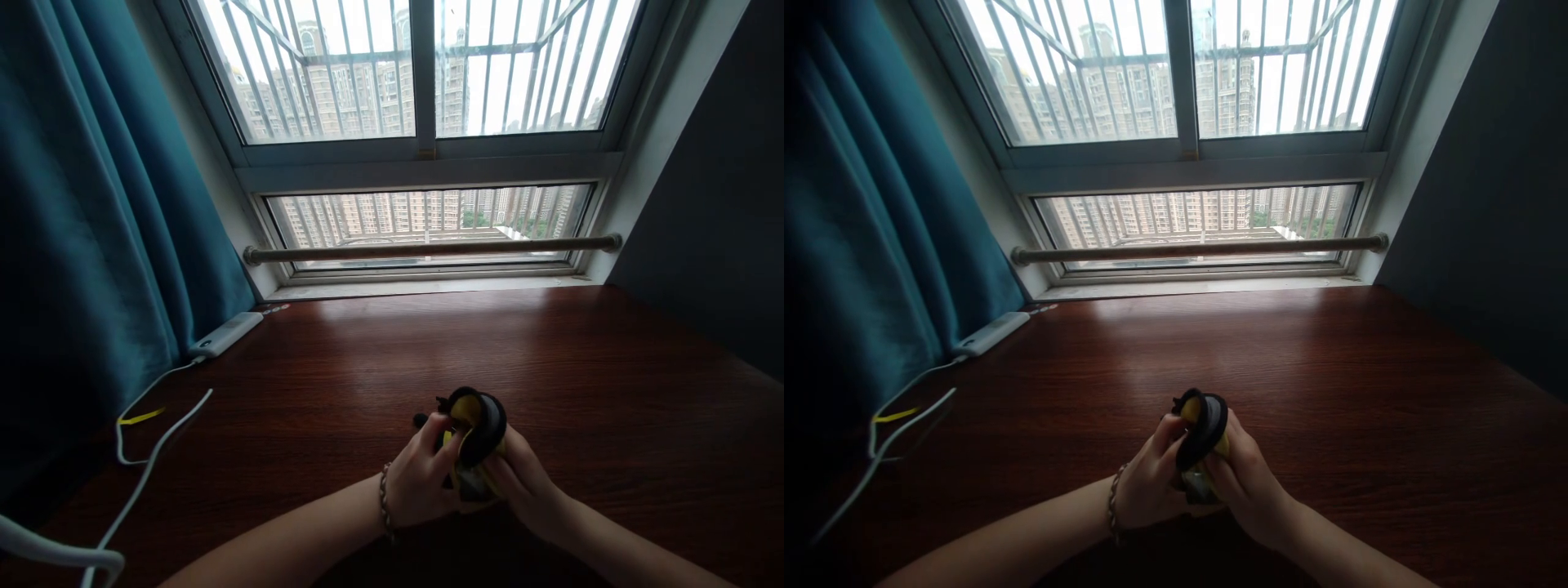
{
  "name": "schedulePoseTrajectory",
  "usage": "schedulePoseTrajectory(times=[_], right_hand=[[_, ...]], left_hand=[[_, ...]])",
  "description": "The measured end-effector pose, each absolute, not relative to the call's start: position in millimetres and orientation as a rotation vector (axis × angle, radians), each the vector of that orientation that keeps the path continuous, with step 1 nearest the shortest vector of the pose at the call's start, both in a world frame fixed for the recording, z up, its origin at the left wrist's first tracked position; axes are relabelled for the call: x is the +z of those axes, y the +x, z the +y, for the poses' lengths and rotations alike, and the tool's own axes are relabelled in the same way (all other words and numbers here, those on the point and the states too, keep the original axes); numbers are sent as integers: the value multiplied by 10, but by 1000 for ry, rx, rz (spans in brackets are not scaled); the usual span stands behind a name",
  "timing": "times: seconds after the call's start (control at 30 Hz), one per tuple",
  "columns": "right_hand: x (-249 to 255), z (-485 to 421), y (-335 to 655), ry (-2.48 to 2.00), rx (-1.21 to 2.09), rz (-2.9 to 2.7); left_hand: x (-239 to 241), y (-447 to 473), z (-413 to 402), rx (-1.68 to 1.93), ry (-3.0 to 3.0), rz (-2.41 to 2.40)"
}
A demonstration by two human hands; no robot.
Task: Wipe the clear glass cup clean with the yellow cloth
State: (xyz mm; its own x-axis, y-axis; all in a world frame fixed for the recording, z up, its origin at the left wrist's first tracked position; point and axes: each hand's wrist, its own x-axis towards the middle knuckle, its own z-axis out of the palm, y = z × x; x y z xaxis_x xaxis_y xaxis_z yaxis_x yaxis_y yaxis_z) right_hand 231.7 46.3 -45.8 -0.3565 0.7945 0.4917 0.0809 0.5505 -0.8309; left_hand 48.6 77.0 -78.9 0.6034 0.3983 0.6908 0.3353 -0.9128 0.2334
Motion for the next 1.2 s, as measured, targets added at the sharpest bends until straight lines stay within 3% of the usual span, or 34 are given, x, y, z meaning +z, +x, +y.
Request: schedulePoseTrajectory(times=[0.2,0.43,0.77,1.07,1.2], right_hand=[[-636,617,2289,-1011,1338,-1181],[-645,647,2307,-750,1636,-777],[-670,549,2335,-732,1001,-1675],[-590,551,2327,-702,905,-1839],[-596,581,2345,-729,910,-1807]], left_hand=[[-763,456,740,1447,2684,394],[-723,507,804,1433,2364,595],[-638,497,859,1135,2136,784],[-661,460,831,1013,1953,868],[-662,470,810,1100,2159,836]])
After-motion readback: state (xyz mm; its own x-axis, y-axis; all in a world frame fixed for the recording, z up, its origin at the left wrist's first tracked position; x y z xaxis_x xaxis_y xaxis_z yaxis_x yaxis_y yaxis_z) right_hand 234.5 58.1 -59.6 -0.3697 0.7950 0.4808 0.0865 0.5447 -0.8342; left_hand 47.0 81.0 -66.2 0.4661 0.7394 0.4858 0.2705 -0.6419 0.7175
